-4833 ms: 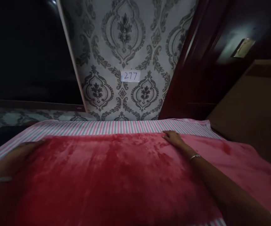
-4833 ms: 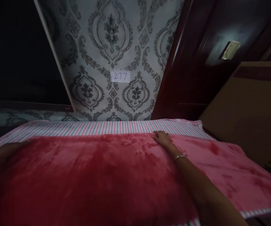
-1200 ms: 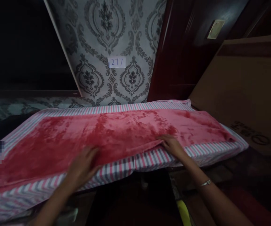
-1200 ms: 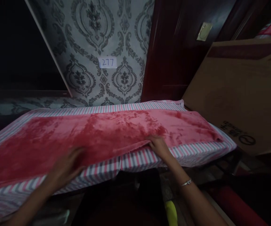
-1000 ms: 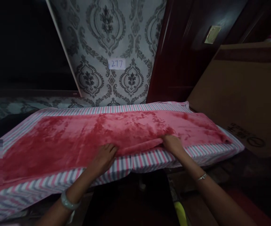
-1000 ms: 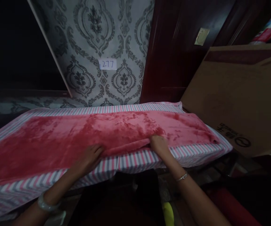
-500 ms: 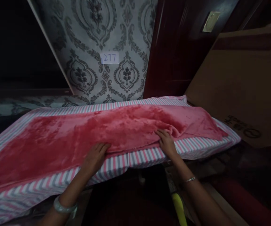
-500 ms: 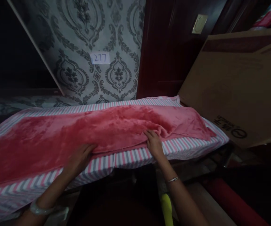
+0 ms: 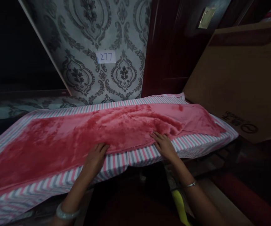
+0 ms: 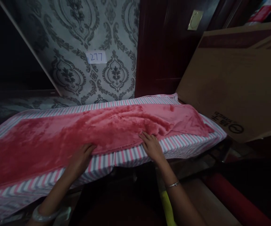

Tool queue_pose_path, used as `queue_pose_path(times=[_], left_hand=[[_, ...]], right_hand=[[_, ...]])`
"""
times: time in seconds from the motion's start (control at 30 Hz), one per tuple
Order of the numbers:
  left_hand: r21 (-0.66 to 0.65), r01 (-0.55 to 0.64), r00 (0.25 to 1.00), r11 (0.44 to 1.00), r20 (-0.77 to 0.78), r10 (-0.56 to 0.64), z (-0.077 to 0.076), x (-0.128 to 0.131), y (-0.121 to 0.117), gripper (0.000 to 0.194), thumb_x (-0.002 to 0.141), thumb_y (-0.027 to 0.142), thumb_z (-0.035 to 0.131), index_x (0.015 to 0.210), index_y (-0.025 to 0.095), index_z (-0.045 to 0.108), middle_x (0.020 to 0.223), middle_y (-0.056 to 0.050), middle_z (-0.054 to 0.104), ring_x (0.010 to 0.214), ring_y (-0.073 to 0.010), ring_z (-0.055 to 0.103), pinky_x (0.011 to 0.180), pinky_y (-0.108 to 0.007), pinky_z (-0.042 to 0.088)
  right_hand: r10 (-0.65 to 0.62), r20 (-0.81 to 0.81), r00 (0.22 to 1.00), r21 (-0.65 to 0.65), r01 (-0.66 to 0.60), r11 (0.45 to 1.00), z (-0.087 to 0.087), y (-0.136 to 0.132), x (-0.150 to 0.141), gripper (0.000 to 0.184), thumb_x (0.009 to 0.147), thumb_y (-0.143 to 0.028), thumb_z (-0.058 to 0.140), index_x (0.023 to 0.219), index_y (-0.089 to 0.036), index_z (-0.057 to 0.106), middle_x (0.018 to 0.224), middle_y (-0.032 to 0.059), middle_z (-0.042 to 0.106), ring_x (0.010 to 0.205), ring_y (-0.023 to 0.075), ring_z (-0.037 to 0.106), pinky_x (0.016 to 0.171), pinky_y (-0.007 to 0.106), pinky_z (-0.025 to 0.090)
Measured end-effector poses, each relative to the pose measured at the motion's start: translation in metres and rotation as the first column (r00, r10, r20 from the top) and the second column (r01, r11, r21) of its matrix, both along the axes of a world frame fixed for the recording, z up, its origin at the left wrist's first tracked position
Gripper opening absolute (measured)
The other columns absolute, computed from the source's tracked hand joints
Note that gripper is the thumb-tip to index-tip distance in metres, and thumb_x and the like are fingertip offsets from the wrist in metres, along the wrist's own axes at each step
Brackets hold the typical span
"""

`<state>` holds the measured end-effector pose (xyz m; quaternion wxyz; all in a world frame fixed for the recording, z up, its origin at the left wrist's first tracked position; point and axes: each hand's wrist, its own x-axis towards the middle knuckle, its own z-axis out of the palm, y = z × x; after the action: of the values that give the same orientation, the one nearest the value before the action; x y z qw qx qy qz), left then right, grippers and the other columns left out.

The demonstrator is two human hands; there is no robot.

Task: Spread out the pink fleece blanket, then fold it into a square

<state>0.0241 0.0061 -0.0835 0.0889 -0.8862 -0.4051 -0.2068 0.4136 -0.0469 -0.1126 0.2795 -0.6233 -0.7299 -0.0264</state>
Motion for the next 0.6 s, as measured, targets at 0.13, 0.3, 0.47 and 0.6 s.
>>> queue_pose_path(times=[0.13,0.3,0.47,0.6], left_hand=[[0.026,0.013,0.998,1.000,0.067,-0.015,0.016,-0.001,-0.006,0.044,0.085,0.005,0.041,0.117,0.016,0.070,0.110,-0.013,0.074,0.102,-0.0262,0.068,0.092,-0.041,0.055],[0.025,0.090,0.991,0.996,0.092,-0.092,0.019,-0.010,-0.020,0.048,0.085,0.005,0.043,0.123,0.019,0.068,0.116,-0.011,0.073,0.109,-0.0256,0.066,0.093,-0.041,0.054],[-0.017,0.034,0.997,0.999,0.068,-0.032,-0.007,-0.010,-0.026,0.049,0.083,0.005,0.046,0.120,0.023,0.071,0.119,-0.012,0.072,0.109,-0.0277,0.065,0.088,-0.042,0.056],[0.033,0.025,0.995,0.999,0.091,-0.028,-0.017,-0.012,-0.027,0.054,0.080,0.006,0.046,0.125,0.023,0.070,0.120,-0.011,0.071,0.110,-0.0276,0.065,0.087,-0.040,0.056]], right_hand=[[0.011,-0.090,0.996,0.099,-0.002,0.995,0.006,-0.001,0.012,0.038,0.096,-0.021,0.041,0.119,-0.021,0.071,0.117,0.0114,0.074,0.103,0.0277,0.066,0.096,0.049,0.050],[0.071,-0.063,0.995,0.196,-0.057,0.979,0.006,-0.021,0.025,0.036,0.099,-0.023,0.040,0.116,-0.022,0.072,0.116,0.0111,0.074,0.104,0.0263,0.069,0.098,0.047,0.051],[0.073,-0.034,0.997,0.106,-0.069,0.992,-0.014,-0.040,0.021,0.036,0.096,-0.026,0.044,0.119,-0.024,0.072,0.127,0.0115,0.070,0.115,0.0290,0.066,0.097,0.053,0.051],[-0.048,-0.062,0.997,0.103,0.054,0.993,0.005,-0.051,0.006,0.036,0.096,-0.036,0.052,0.126,-0.027,0.069,0.120,0.0116,0.073,0.109,0.0330,0.067,0.094,0.055,0.053]])
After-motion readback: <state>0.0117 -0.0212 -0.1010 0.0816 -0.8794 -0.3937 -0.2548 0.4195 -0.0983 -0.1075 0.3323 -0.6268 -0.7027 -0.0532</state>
